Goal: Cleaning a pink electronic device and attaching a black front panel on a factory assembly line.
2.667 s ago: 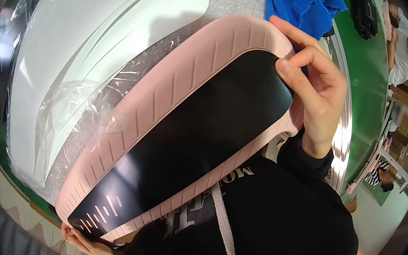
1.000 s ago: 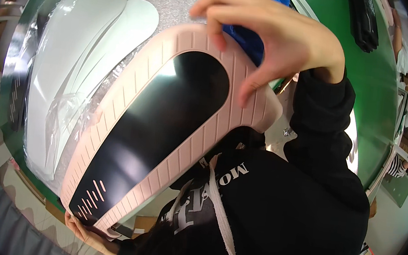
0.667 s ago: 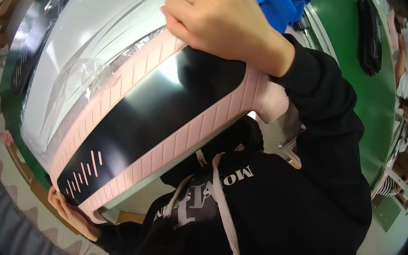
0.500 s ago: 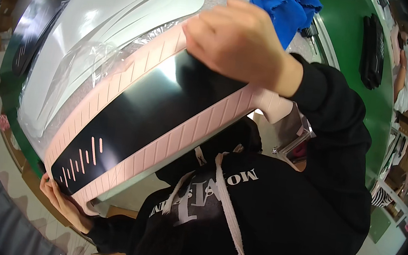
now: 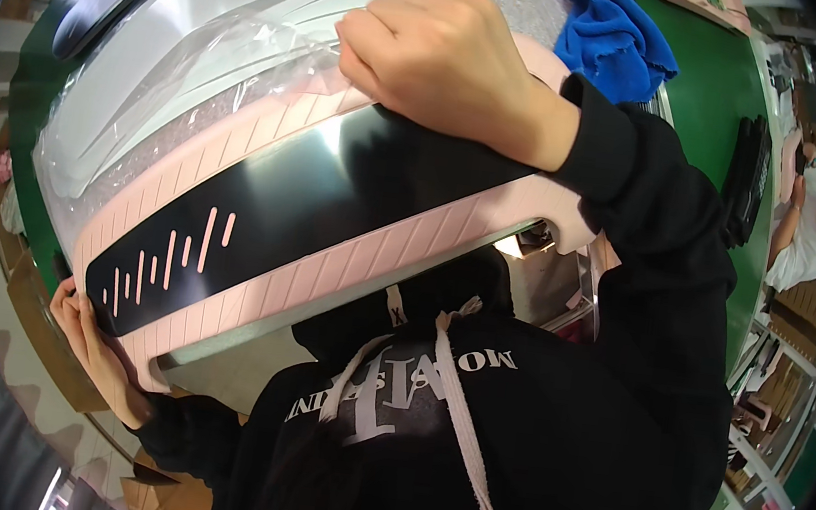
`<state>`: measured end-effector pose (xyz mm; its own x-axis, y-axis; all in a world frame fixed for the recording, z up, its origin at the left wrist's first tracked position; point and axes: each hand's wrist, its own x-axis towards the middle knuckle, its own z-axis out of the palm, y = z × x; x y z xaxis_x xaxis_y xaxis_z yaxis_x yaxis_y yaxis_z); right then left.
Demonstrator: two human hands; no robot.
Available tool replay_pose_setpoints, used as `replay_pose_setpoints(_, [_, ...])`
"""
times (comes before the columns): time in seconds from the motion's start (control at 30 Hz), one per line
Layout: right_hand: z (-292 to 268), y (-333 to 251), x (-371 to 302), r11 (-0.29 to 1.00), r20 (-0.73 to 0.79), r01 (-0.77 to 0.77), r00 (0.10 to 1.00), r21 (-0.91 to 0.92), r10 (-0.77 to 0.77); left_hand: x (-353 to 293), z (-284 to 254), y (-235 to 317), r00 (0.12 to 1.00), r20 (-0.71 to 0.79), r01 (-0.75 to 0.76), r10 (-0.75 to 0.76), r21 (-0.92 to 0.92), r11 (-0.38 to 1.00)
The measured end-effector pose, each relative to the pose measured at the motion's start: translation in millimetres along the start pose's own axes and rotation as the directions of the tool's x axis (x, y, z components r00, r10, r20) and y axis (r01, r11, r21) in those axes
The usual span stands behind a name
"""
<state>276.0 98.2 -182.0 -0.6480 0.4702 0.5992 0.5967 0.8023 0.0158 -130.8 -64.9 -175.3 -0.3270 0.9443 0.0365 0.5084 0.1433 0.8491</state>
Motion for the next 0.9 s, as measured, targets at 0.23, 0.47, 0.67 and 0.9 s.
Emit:
replay_pose_setpoints(0.23, [0,-50,-5,0.982,-0.043,-0.15,0.987,0.111,0.156,-2,3,6,1.0,-0.023,0.015,-0.017,-0.054,0.998])
replay_pose_setpoints(0.47, [-7,-85,3,0.874,0.176,0.036,0.975,0.484,-0.138,-5,7,10,0.998,-0.052,0.017,-0.022,-0.097,0.995])
replay_pose_setpoints(0.67, [48,-26,57,0.955,0.104,0.011,0.994,0.295,-0.044,-8,11,13,0.998,-0.057,0.008,-0.014,-0.099,0.995])
replay_pose_setpoints(0.9, [35,-74,61,0.983,-0.019,0.139,0.99,0.118,-0.138,-7,9,9,0.999,-0.044,0.007,-0.013,-0.129,0.992])
